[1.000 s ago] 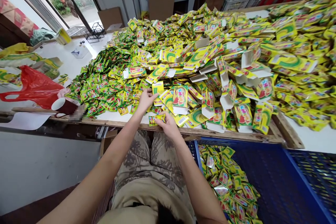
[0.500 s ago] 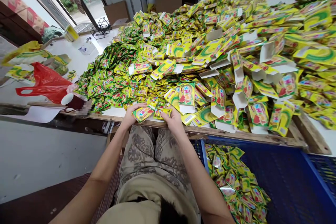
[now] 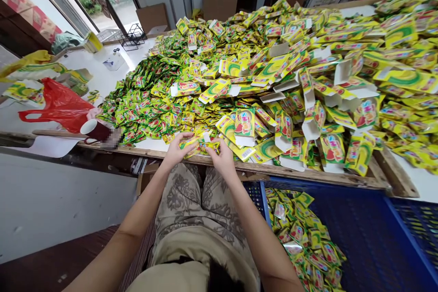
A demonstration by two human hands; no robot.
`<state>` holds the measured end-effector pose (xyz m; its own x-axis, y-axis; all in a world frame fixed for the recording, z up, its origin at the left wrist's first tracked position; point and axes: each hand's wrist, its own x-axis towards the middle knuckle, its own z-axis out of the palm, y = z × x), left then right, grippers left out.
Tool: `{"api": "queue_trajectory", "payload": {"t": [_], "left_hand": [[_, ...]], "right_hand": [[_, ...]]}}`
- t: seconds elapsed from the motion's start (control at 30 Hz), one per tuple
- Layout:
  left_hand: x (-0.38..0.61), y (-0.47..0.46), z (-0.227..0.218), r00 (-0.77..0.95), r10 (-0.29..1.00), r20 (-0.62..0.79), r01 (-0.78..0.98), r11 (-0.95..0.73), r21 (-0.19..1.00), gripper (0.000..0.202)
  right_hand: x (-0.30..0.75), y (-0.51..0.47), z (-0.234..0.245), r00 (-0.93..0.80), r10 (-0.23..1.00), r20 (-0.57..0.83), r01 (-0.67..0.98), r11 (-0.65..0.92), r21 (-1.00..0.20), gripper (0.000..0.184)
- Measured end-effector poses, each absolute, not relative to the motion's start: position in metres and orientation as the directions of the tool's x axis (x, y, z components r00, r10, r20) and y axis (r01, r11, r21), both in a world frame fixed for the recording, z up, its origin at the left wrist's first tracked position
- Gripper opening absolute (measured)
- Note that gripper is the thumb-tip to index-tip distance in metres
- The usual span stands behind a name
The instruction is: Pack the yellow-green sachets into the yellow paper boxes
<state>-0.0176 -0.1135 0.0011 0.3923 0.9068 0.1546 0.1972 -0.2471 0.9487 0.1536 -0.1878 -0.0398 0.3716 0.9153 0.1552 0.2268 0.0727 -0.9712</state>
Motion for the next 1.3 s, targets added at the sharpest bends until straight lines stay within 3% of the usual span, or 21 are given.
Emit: {"api": "queue_trajectory", "payload": {"t": [0.17,0.4,0.63,0.8,1.03,1.2,1.3], "left_hand": [[-0.023,-0.096,0.003,0.231,0.912,0.34,0.255,-0.394,0.883,0.016],[-0.026,-0.102,-0.008,0.28,0.95,0.142,0.121,-0.181,0.976,0.02],[-0.019,-0.108,-0.02,0.232,0.965,0.12,0.05,-0.135,0.99,0.018],[-0.022,-0.105,-0.025,0.236,0.966,0.107,0.029,-0.117,0.993,0.016],[-0.024,-0.1,-0.029,0.363,0.932,0.019,-0.002,-0.02,1.0,0.024],[-0.022,-0.1,-0.029,0.347,0.937,-0.038,-0.112,0.081,0.99,0.029],[-0.02,-0.1,-0.028,0.343,0.936,-0.081,-0.182,0.151,0.972,0.034]], "right_hand": [[0.163,-0.186,-0.038,0.47,0.875,0.119,0.195,0.029,-0.98,0.029],[0.157,-0.175,-0.028,0.584,0.803,0.116,0.025,0.125,-0.992,0.034],[0.168,-0.166,-0.036,0.427,0.904,0.021,0.127,-0.036,-0.991,0.037],[0.18,-0.163,-0.029,0.247,0.969,-0.01,0.158,-0.05,-0.986,0.036],[0.174,-0.163,-0.01,0.325,0.934,0.148,0.515,-0.043,-0.856,0.033],[0.162,-0.161,-0.012,0.25,0.899,0.358,0.57,0.163,-0.806,0.029],[0.158,-0.157,-0.017,0.295,0.867,0.401,0.548,0.191,-0.814,0.037]]}}
